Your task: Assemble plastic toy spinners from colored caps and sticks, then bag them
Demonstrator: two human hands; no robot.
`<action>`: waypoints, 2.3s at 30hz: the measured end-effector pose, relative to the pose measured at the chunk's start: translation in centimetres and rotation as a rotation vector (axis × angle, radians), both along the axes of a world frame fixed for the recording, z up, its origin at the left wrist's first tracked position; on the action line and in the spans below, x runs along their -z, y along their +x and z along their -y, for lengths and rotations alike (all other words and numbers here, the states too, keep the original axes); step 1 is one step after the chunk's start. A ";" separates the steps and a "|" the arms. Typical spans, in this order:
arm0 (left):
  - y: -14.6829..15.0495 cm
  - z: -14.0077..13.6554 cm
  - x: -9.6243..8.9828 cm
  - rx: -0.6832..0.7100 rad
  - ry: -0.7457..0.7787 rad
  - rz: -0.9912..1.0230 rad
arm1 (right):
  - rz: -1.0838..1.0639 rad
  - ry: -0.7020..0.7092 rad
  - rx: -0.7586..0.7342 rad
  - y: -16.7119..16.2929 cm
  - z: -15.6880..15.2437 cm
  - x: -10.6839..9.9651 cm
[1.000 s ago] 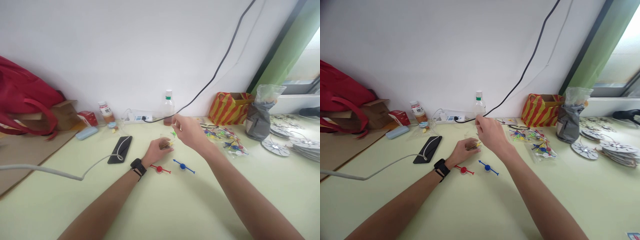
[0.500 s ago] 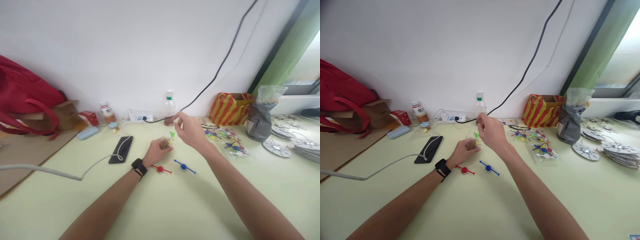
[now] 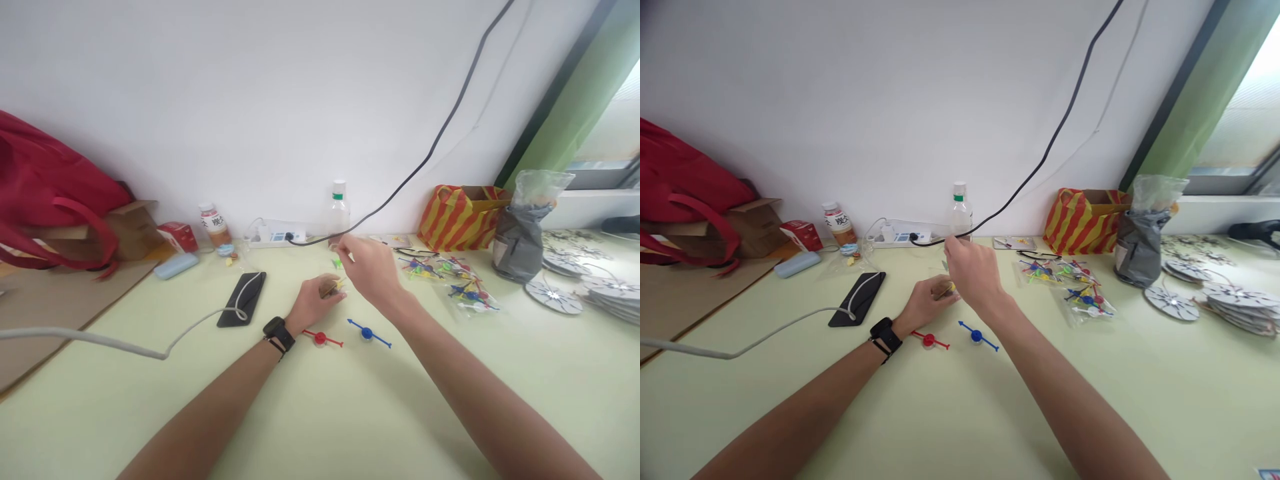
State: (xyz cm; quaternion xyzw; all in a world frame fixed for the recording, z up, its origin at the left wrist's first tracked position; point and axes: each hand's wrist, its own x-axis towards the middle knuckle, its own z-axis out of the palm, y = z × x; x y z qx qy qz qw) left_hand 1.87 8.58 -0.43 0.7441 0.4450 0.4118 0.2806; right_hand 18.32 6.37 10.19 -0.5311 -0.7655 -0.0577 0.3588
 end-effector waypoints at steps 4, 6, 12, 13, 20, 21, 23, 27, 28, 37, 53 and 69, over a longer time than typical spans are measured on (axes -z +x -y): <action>0.0 0.0 0.0 -0.032 0.004 -0.006 | -0.173 -0.143 -0.098 -0.2 -0.4 0.3; 0.0 0.0 0.1 -0.037 -0.015 -0.018 | -0.190 -0.221 -0.152 -0.1 -0.7 0.6; 0.1 0.0 0.2 -0.016 -0.011 0.012 | -0.237 -0.322 -0.212 0.2 -1.4 1.2; 0.0 0.0 0.3 -0.019 -0.010 0.014 | -0.221 -0.319 -0.191 0.2 -1.4 1.2; -0.2 -0.2 0.4 0.001 -0.015 0.010 | 0.049 -0.263 -0.066 1.0 -0.5 0.1; -0.2 -0.2 0.4 0.006 -0.021 0.011 | 0.046 -0.278 -0.110 1.2 -0.4 -0.2; -0.2 -0.2 0.4 0.025 -0.037 0.010 | 0.038 -0.324 -0.214 1.7 -0.3 -0.6; -0.3 -0.4 0.6 0.077 -0.063 0.068 | -0.008 -0.355 -0.364 2.4 -0.6 -0.8; -0.4 -0.5 0.6 0.084 -0.066 0.103 | -0.041 -0.335 -0.384 2.4 -0.7 -0.8; -0.9 -1.4 0.4 -0.001 -0.154 0.294 | 0.245 -0.561 -0.290 3.7 0.0 -1.1; -0.8 -1.1 1.1 0.077 -0.142 0.205 | -0.473 -0.550 -0.628 4.4 -1.3 -1.2; -0.4 -0.2 0.5 0.107 -0.103 0.058 | -0.056 -0.008 -0.308 3.1 -0.4 -1.4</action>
